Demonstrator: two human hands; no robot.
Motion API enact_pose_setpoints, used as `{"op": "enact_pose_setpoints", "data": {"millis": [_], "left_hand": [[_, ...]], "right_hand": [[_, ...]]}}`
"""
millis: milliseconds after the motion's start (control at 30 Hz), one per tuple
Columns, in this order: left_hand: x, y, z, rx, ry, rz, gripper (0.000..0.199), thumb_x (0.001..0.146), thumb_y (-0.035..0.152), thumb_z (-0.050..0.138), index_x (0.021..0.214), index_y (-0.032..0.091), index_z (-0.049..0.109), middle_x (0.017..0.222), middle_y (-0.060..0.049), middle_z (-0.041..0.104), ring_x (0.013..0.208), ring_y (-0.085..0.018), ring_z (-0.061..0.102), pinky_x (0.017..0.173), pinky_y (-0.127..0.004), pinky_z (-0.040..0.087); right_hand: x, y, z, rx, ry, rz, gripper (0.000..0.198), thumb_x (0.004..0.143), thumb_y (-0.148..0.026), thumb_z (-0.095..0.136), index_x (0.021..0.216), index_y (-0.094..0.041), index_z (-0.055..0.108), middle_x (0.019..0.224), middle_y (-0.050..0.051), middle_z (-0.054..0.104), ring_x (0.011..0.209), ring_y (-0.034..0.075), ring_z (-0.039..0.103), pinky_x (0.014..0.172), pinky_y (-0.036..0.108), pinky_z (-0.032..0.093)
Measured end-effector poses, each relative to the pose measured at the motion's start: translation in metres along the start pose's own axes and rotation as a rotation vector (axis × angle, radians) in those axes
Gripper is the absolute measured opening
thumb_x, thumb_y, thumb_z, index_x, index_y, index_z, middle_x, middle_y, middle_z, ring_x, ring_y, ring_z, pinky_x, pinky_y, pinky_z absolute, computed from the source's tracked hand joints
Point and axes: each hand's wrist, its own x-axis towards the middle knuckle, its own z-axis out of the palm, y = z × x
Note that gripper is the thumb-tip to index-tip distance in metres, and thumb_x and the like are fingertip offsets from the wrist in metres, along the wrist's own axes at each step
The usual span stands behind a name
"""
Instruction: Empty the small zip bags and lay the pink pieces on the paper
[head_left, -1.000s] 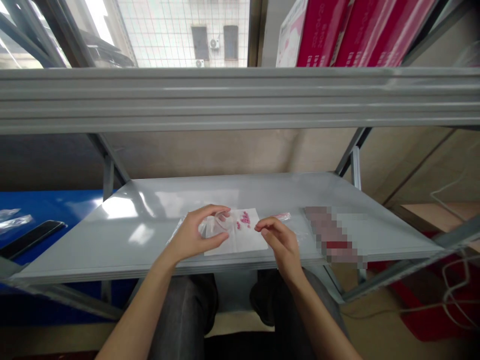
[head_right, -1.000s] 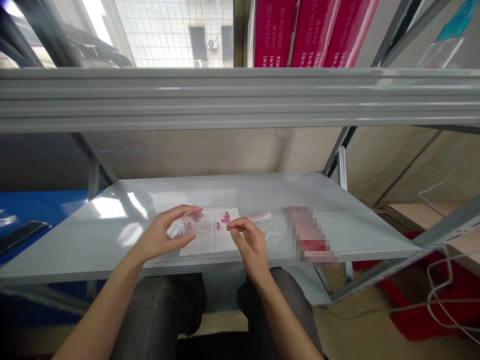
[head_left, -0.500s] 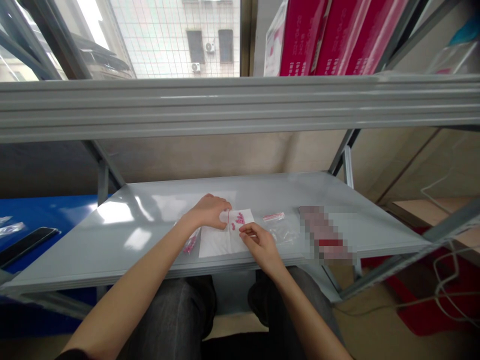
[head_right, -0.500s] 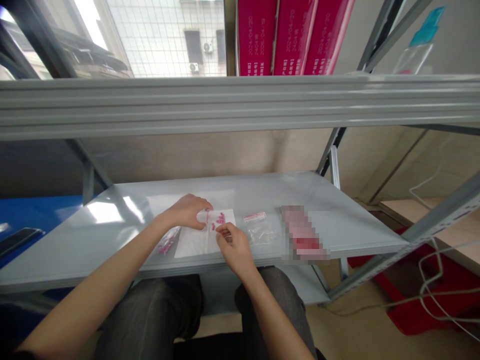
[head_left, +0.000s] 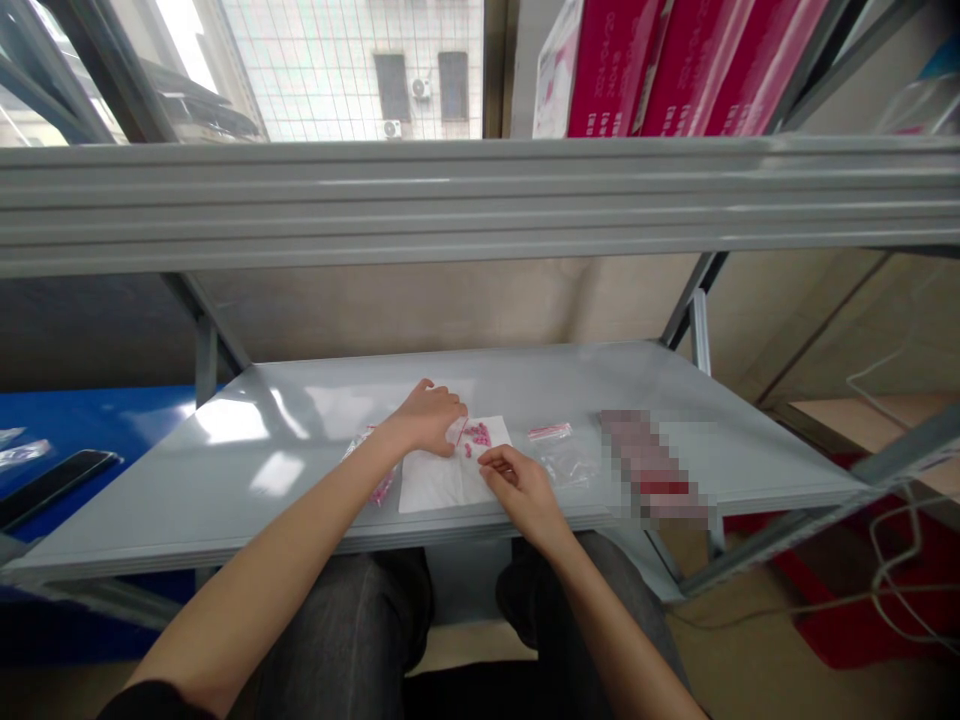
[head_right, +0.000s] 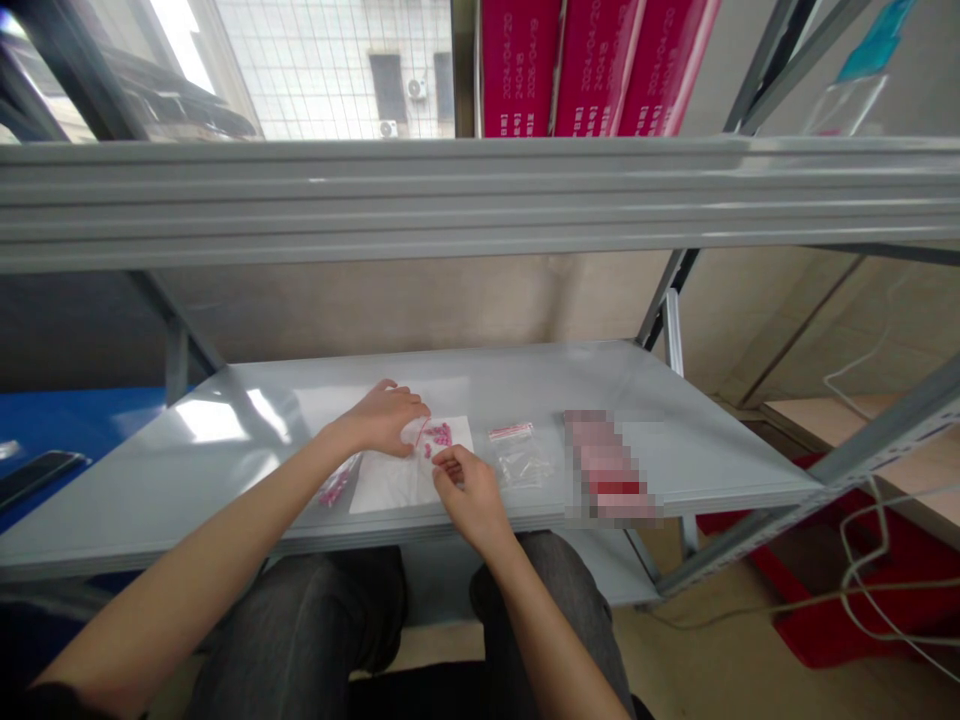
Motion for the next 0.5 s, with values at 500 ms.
{"op": "enact_pose_setpoints", "data": {"millis": [500], "left_hand": [[-0.063,0.073,-0.004,-0.165,0.565,-0.28,0.044,0.076,0.033,0.068,0.117,0.019,0.06,0.11,-0.011,0.069,0.104,-0.032,0.058,0.095,-0.048,0.037]], "right_hand": [[-0.008,-0.013,0.009,0.335,0.106,0.041,0.049,0.073,-0.032,0.072,0.117,-0.022,0.054,0.101,0.006,0.064,0.084,0.019,0.063,0.066,0.029,0.054]]}}
